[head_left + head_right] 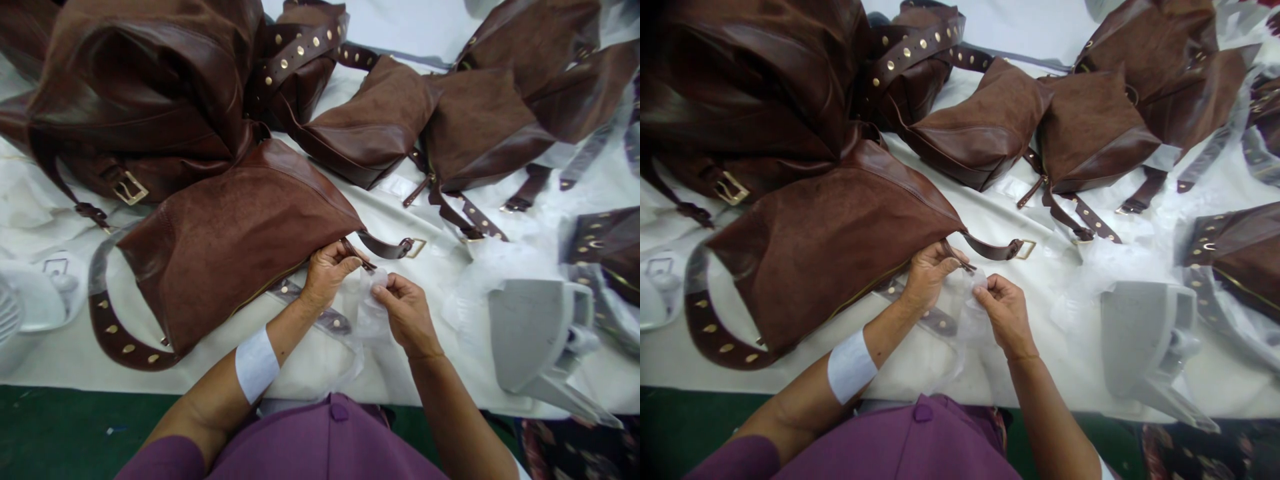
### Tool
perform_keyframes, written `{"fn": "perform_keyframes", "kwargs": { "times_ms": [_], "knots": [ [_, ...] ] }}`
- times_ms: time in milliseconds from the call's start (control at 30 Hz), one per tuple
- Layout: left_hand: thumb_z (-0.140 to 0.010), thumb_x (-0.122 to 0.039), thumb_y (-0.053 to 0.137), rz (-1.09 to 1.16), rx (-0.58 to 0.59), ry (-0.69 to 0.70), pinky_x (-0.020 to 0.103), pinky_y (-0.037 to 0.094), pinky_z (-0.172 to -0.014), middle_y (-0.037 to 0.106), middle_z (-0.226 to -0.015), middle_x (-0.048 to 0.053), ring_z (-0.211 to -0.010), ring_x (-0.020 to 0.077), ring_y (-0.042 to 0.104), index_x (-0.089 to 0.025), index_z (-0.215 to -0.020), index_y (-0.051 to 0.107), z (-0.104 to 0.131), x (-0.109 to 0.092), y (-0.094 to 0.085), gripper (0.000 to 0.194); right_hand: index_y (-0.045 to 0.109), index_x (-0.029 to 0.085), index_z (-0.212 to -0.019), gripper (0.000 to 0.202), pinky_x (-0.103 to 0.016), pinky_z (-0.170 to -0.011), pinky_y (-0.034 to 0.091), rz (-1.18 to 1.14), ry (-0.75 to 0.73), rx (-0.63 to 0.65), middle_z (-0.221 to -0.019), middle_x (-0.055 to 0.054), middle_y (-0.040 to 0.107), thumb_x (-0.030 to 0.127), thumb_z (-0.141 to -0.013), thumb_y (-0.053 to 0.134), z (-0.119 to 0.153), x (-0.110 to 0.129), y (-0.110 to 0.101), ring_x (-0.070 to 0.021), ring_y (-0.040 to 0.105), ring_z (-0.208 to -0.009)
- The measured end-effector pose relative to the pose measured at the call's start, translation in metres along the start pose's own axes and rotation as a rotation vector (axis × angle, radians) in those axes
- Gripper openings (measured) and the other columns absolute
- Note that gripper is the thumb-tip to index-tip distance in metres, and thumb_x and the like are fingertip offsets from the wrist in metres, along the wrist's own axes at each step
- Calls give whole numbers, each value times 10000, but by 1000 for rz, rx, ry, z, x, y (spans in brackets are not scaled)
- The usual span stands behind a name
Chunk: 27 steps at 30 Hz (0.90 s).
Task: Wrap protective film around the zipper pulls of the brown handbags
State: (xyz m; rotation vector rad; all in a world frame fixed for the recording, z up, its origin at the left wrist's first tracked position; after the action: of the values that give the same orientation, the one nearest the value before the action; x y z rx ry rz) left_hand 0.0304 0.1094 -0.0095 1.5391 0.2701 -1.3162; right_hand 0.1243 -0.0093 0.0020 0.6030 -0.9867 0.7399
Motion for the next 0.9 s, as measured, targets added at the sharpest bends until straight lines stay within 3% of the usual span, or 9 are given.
{"fn": "perform_keyframes", "kwargs": {
  "times_ms": [500,900],
  "knots": [
    [-716,-239,721,66,55,92,273,468,-763,664,-759,20,-764,141,601,-179,-748,666,-4,5,-4,88,559,169,-689,207,-204,-494,355,-41,58,18,-602,24,578,285,-710,729,0,-3,0,-92,471,-516],
    [-746,-269,678,60,54,-1,234,435,-652,640,-709,14,-641,108,565,-153,-751,634,-3,4,-2,125,552,165,-692,204,-201,-505,359,18,-14,20,-601,26,564,262,-707,731,-4,0,-1,-84,461,-526]
  ]
}}
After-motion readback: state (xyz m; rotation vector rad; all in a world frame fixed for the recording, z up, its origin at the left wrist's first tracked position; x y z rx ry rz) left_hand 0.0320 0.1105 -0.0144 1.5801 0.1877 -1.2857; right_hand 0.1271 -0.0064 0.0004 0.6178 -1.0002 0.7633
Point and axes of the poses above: each hand's wrist, its own z-axis away from the middle knuckle, its own y-axis out of the palm, x = y × z, the point moved 1 cm from there along -z, towards the middle knuckle
